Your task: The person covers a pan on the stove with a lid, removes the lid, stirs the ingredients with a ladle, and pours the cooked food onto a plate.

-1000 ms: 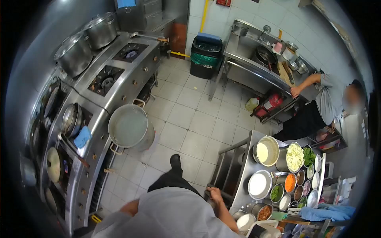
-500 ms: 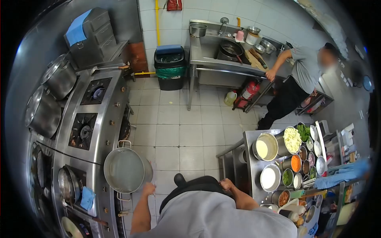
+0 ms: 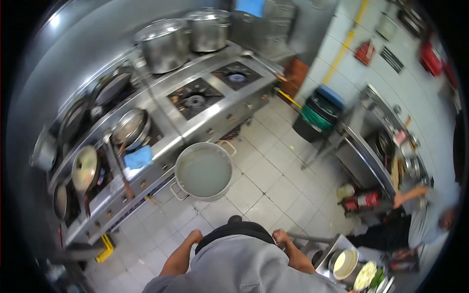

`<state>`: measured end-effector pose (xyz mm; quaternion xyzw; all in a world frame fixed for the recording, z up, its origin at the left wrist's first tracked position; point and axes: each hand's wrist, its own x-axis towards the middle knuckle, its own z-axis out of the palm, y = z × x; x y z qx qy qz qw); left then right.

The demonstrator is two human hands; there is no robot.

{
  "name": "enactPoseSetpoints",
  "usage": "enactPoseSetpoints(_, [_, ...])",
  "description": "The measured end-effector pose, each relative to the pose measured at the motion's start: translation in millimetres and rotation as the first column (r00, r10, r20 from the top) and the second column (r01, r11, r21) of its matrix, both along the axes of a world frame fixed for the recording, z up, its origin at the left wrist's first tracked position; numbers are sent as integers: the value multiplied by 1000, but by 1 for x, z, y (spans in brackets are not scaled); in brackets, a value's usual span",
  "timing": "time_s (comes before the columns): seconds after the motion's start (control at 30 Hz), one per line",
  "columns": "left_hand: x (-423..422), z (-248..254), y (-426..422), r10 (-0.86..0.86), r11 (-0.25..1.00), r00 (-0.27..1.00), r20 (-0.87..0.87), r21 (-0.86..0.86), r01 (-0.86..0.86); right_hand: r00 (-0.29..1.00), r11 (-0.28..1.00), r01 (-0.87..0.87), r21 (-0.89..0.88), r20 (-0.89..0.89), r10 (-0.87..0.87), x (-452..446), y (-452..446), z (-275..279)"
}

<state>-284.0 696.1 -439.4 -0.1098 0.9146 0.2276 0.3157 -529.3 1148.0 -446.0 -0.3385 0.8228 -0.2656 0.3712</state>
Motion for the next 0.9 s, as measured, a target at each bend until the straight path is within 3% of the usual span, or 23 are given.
enactPoseSetpoints(0.07, [71,-37,-8,-310,949,946,98,-35,314,996,997,-75,-12,49,75,-8,-16,6])
enactPoseSetpoints(0.1, [112,-47,2,98,995,977,189,-42,-91,948,976,199,88,237,-215,-4,-29,14])
enactPoseSetpoints(0.13, [151,-73,4,338,940,910,240,-32,-341,786,869,432,240,372,-493,-2,-45,29])
enactPoseSetpoints(0.17, [164,-43,16,590,803,748,303,-126,-583,807,887,393,243,372,-459,-5,-54,35])
enactPoseSetpoints(0.27, [211,-32,44,674,674,571,469,-73,-735,814,912,370,179,410,-411,-2,-63,39])
enactPoseSetpoints(0.33, [215,3,66,712,668,612,344,-66,-741,831,934,316,164,428,-356,1,-63,33])
enactPoseSetpoints(0.4, [217,-2,88,581,796,775,249,27,-605,843,949,285,137,435,-316,7,-64,33])
enactPoseSetpoints(0.47, [204,32,121,820,561,572,23,163,-812,843,961,248,122,462,-276,15,-64,23])
enactPoseSetpoints(0.5, [198,43,128,778,615,628,16,185,-766,832,962,253,101,485,-270,24,-59,14])
enactPoseSetpoints(0.57, [198,69,143,793,593,609,27,200,-780,814,956,256,144,502,-293,46,-48,8])
enactPoseSetpoints(0.63, [215,87,148,764,643,644,37,44,-765,792,944,277,182,513,-331,70,-31,-11])
enactPoseSetpoints(0.7, [232,105,152,792,609,609,39,1,-793,738,925,293,243,557,-381,95,0,-40])
enactPoseSetpoints(0.73, [245,110,152,751,660,658,48,-20,-751,770,949,273,158,555,-314,109,15,-37])
enactPoseSetpoints(0.77, [264,111,151,709,705,702,58,-41,-708,801,966,246,72,547,-245,124,28,-34])
enactPoseSetpoints(0.8, [324,-3,147,679,724,729,-92,-80,-685,896,993,117,14,429,-112,132,37,-35])
enactPoseSetpoints(0.83, [323,13,154,690,714,718,-90,-79,-696,954,999,-23,-25,299,29,142,51,-41])
enactPoseSetpoints(0.9, [303,73,163,920,387,392,-31,-108,-916,944,990,-7,-144,326,54,157,97,-126])
